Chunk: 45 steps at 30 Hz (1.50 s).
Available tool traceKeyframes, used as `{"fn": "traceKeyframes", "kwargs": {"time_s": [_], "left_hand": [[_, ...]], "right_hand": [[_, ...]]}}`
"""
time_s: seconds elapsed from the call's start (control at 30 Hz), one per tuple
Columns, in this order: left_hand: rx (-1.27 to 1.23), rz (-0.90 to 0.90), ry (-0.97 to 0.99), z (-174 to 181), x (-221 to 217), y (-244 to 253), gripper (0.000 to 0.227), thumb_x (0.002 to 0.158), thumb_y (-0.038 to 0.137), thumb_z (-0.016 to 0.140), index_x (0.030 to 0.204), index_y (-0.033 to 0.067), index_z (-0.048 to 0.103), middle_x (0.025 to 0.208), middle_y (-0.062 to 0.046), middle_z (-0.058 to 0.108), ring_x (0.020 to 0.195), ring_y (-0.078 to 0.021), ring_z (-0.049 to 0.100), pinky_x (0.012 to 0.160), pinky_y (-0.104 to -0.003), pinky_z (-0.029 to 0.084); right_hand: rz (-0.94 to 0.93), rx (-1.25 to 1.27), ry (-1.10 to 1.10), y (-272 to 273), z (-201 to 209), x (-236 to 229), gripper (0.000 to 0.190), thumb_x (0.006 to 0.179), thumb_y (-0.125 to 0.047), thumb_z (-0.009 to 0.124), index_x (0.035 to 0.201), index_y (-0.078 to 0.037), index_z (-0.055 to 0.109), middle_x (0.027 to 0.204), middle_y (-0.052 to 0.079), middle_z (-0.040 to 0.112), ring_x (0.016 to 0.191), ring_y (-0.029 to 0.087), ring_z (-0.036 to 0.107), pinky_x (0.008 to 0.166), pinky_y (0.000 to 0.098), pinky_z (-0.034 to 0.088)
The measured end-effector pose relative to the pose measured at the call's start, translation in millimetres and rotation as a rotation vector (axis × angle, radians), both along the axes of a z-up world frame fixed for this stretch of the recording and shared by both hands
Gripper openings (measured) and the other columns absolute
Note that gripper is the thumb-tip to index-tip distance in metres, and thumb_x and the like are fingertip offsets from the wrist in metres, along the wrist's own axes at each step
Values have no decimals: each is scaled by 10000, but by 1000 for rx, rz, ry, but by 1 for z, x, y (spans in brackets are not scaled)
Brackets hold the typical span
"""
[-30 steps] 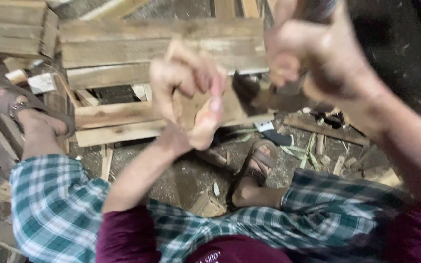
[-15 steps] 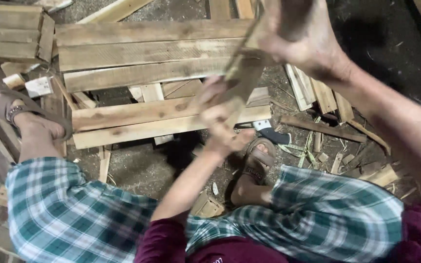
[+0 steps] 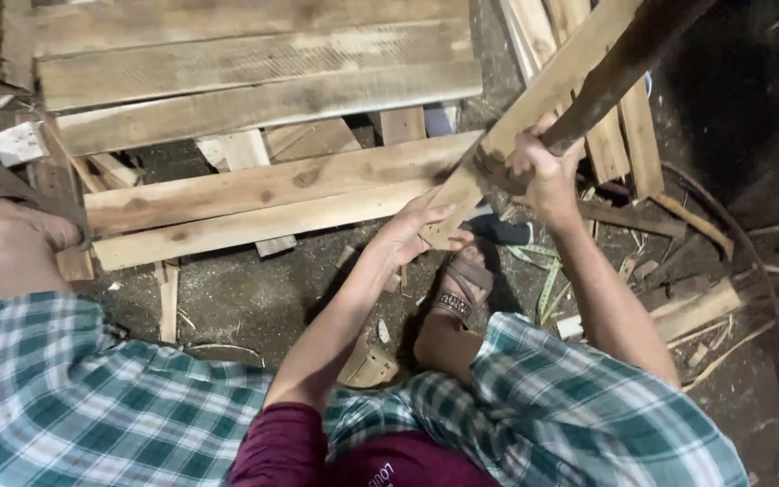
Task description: Prying apart wooden boards from a pallet and hammering nails or boards on the floor.
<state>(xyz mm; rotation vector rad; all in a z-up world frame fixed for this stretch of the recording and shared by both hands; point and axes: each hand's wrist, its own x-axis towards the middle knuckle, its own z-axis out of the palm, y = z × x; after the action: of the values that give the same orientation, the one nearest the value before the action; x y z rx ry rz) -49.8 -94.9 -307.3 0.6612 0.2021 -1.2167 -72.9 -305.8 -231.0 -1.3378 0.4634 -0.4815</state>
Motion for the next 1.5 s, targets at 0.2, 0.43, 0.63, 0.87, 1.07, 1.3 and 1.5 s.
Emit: {"fn": "traceKeyframes", "kwargs": {"time_s": [0.2,0.43,0.63,0.87,1.07,1.3,1.5], "left_hand": [[63,95,106,-25,-51,-35,631,982,36,575,1536,84,279,1202,-346,640,688,-286,673,488,-297,534],[-116,-70,210,-25,-66,-54,387,984,285,689,1317,171,527,1144,-245,680,847,-378,742,678,-481,657],[-212,-84,230,19,-78,-44,529,1024,405,527,1340,-14,468,890,-165,685,735,-269,702,611,-351,585],[-116,-60,277,-30,-131,-55,535,988,540,569,1322,128,498,878,-68,671,717,-172,643,583,-348,501],[-171,-90,-86,33,-60,-60,903,766,864,438,1241,99,492,1153,-150,542,952,-261,571,756,-395,504],[-44,-7,-144,53,66,-89,819,789,521,694,1404,42,441,1084,-202,653,815,-295,707,671,-435,598],[85,138,52,75,123,-121,439,836,116,719,1186,-34,502,545,-52,543,483,-214,557,507,-389,557]], "right_hand": [[-353,-66,96,-9,-16,-10,257,767,-61,654,563,-28,501,402,73,400,362,156,439,441,295,411],[-403,167,38,-33,18,-47,328,858,-305,824,959,-116,576,674,64,573,565,160,615,635,390,619],[137,73,-83,-68,101,-45,368,843,-344,819,1078,-160,606,834,-32,632,727,141,669,819,361,667],[-57,-193,-284,-42,107,-75,175,1001,-57,634,922,-135,499,608,-58,448,434,69,397,391,227,360],[306,-191,-348,-34,144,-106,175,837,-134,567,767,-224,434,507,-112,453,381,-4,412,336,179,356],[476,60,-515,-2,167,-89,160,789,-72,564,737,-140,428,511,-32,461,400,61,392,414,216,366],[524,-145,-470,-13,181,-101,136,817,-244,588,742,-232,475,462,-129,391,354,2,326,321,182,366]]}}
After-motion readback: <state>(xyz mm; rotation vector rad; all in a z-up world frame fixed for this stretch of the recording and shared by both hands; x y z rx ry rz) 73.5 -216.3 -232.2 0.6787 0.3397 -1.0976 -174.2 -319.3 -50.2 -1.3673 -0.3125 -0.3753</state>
